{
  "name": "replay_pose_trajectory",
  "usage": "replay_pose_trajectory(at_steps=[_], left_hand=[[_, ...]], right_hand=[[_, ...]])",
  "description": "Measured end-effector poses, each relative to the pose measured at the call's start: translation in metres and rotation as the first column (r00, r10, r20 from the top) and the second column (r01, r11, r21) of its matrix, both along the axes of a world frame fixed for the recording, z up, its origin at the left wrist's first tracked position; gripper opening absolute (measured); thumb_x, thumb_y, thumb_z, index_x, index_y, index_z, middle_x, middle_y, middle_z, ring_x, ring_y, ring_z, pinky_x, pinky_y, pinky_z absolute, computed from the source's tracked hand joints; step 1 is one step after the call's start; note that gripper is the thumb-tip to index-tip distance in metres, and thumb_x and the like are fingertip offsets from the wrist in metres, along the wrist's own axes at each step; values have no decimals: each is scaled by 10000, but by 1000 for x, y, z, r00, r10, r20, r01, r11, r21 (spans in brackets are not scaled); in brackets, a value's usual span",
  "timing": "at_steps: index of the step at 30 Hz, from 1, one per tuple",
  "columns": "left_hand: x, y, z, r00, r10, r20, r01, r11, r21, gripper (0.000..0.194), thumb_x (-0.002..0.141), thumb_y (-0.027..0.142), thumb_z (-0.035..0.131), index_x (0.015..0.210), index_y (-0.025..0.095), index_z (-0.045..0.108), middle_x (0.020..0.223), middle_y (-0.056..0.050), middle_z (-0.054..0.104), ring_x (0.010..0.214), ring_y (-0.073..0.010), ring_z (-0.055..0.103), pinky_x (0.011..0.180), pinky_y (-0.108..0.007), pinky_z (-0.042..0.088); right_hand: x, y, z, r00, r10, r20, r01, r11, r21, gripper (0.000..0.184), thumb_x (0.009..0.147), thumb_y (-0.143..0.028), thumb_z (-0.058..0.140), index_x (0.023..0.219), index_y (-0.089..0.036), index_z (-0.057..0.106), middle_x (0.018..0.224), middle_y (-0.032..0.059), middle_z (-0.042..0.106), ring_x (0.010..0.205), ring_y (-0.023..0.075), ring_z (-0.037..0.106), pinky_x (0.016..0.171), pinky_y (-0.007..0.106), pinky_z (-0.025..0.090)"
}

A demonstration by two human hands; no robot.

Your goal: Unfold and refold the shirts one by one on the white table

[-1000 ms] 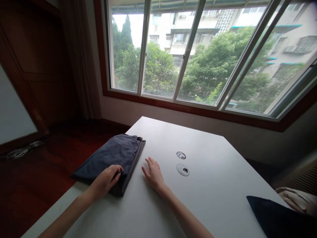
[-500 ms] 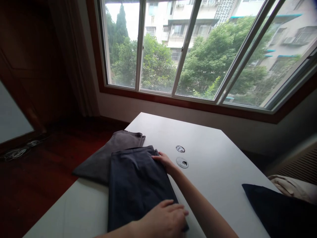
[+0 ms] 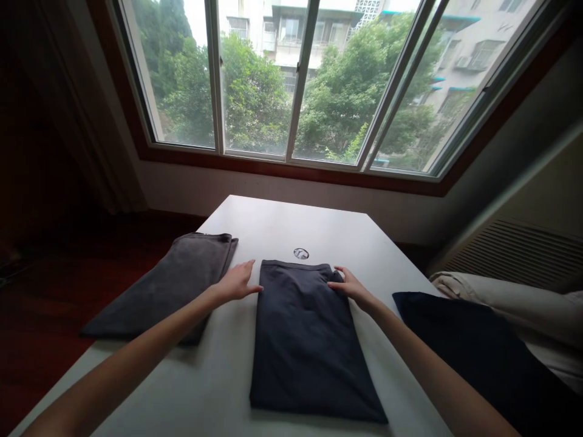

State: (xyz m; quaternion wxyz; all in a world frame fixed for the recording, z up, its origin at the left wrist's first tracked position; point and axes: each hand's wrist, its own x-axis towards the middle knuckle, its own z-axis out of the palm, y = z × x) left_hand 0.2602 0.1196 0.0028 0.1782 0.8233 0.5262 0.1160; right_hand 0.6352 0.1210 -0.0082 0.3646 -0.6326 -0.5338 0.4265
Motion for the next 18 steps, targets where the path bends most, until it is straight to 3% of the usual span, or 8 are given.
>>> replay_pose_trajectory(at_steps=[2, 5, 7, 9, 13, 18], left_hand=[[22, 27, -5, 997, -7, 78, 14, 996, -86, 990, 754, 507, 717, 1468, 5, 251, 1499, -301, 323, 1391, -387, 327, 1123, -459, 302], [47, 61, -8, 973, 18, 231, 29, 980, -198, 1084, 616, 343, 828, 1479, 55, 239, 1469, -267, 387, 1336, -353, 417, 1070, -401, 382], [55, 80, -7, 966, 4, 260, 75, 953, -293, 996, 560, 249, 838, 1423, 99, 364, 1356, -207, 530, 1214, -323, 539, 969, -365, 467], [61, 98, -1, 978, -55, 199, 122, 930, -346, 763, 552, 213, 829, 1257, 134, 550, 1193, -126, 645, 1067, -286, 624, 854, -326, 516], [76, 138, 20, 998, -47, 28, 50, 991, -122, 424, 564, 151, 812, 962, 174, 668, 1019, -51, 696, 943, -239, 650, 792, -281, 511], [106, 182, 56, 992, 112, 55, -119, 980, 160, 188, 779, 103, 596, 949, 169, 642, 1050, -114, 669, 1018, -274, 615, 858, -350, 460]], right_hand=[[10, 10, 5, 999, 21, 46, -19, 999, -46, 820, 593, -385, 837, 1300, -143, 498, 1220, 173, 628, 1046, 270, 642, 832, 356, 534], [15, 28, 12, 979, 201, 4, -197, 963, -185, 670, 622, -416, 823, 1194, -142, 606, 1162, 146, 671, 978, 253, 665, 744, 310, 545], [16, 43, 15, 961, 272, 38, -256, 937, -239, 537, 626, -369, 821, 1089, -149, 662, 1066, 113, 710, 898, 229, 679, 688, 277, 539], [16, 61, 16, 946, 280, 165, -236, 941, -241, 454, 641, -285, 799, 1059, -152, 679, 983, 87, 729, 822, 210, 685, 655, 267, 532], [15, 104, 21, 862, 189, 470, -177, 982, -70, 315, 708, -145, 693, 1023, -149, 702, 937, 86, 737, 831, 221, 681, 719, 294, 519], [7, 150, 45, 816, -125, 564, -1, 976, 218, 266, 837, -148, 540, 1068, -164, 672, 1118, 157, 682, 1091, 301, 602, 932, 412, 418]])
